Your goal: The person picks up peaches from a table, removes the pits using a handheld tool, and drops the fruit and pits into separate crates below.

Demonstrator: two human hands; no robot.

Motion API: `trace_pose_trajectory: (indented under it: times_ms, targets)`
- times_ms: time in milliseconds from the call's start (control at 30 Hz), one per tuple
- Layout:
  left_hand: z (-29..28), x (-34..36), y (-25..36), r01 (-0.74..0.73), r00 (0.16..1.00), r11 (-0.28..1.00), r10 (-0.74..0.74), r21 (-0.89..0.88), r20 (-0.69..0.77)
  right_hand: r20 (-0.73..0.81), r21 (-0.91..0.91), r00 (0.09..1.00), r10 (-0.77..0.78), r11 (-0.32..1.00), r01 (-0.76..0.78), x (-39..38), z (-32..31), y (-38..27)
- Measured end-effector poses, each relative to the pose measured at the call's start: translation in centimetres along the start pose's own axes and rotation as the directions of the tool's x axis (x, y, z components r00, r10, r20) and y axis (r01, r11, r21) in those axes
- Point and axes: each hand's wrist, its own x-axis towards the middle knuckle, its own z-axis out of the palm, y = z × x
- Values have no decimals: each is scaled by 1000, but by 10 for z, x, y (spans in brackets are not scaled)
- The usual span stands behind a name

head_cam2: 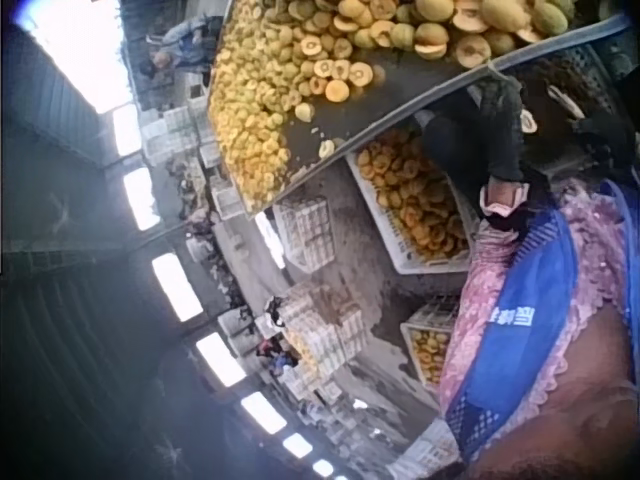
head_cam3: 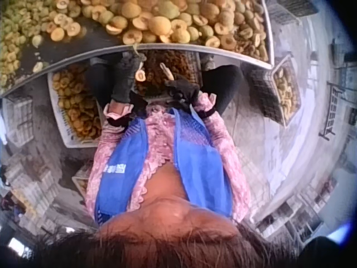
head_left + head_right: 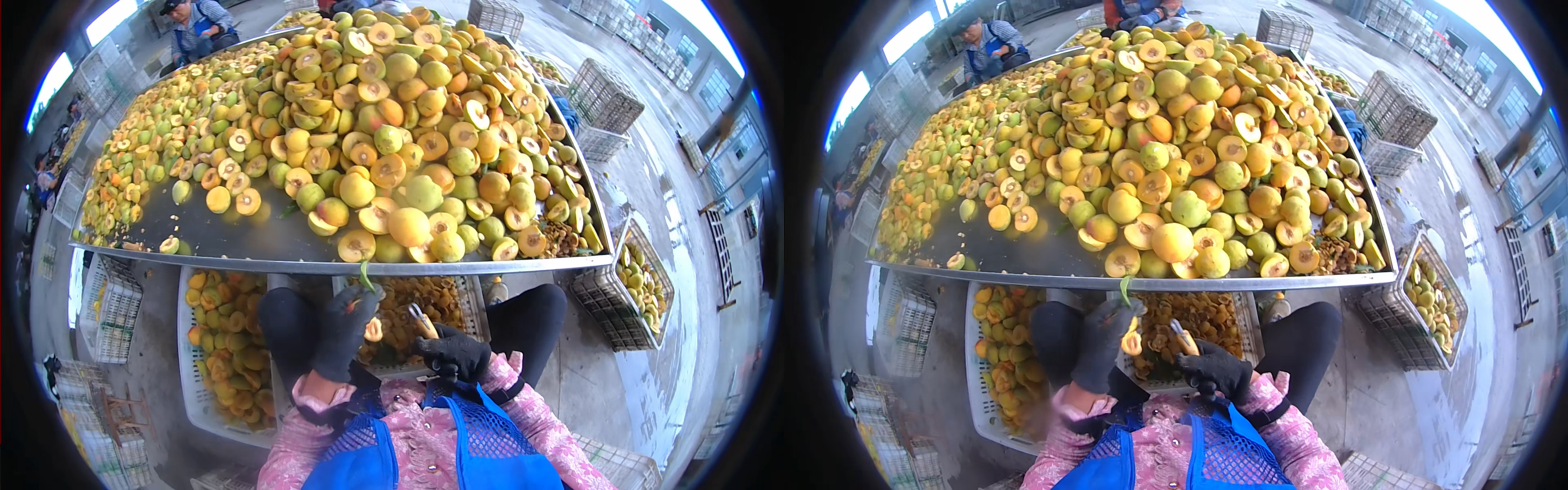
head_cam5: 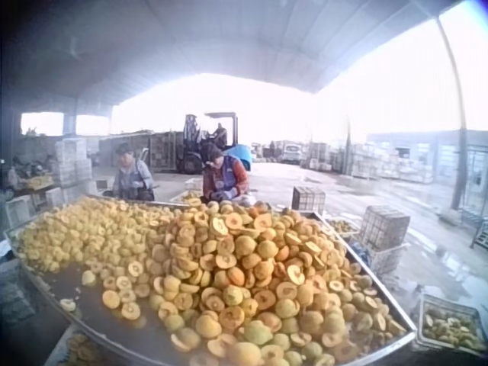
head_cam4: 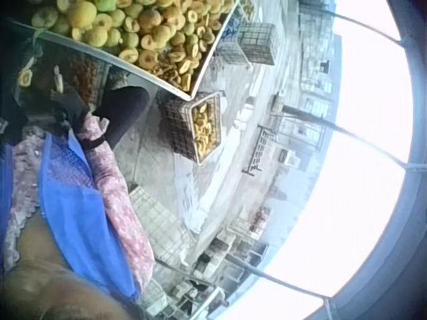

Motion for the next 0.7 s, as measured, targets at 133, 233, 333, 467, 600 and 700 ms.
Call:
trace_pose_trajectory:
  times_ms: [133, 233, 333, 467, 600, 700]
  targets:
    - [-58, -24, 43, -443, 777, 609, 627, 658, -58, -107, -320, 990, -89, 946, 51, 16, -23, 27]
    - [-171, -12, 25, -204, 736, 766, 531, 610, -420, -100, -344, 995, -27, 939, -9, 21, -23, 29]
    - [-168, -3, 58, 133, 662, 140, 724, 981, -194, -107, -345, 994, -18, 938, -20, 30, -31, 31]
    - [-150, 65, 58, -158, 844, 284, 536, 946, -20, -87, -341, 996, -5, 940, -25, 35, -29, 30]
    - [-67, 129, 64, 98, 950, 604, 180, 791, -255, -97, -326, 995, 3, 945, -35, 33, -30, 25]
    - [-62, 144, 51, 71, 974, 411, 169, 909, -153, -136, -314, 990, -34, 949, -10, 26, -24, 20]
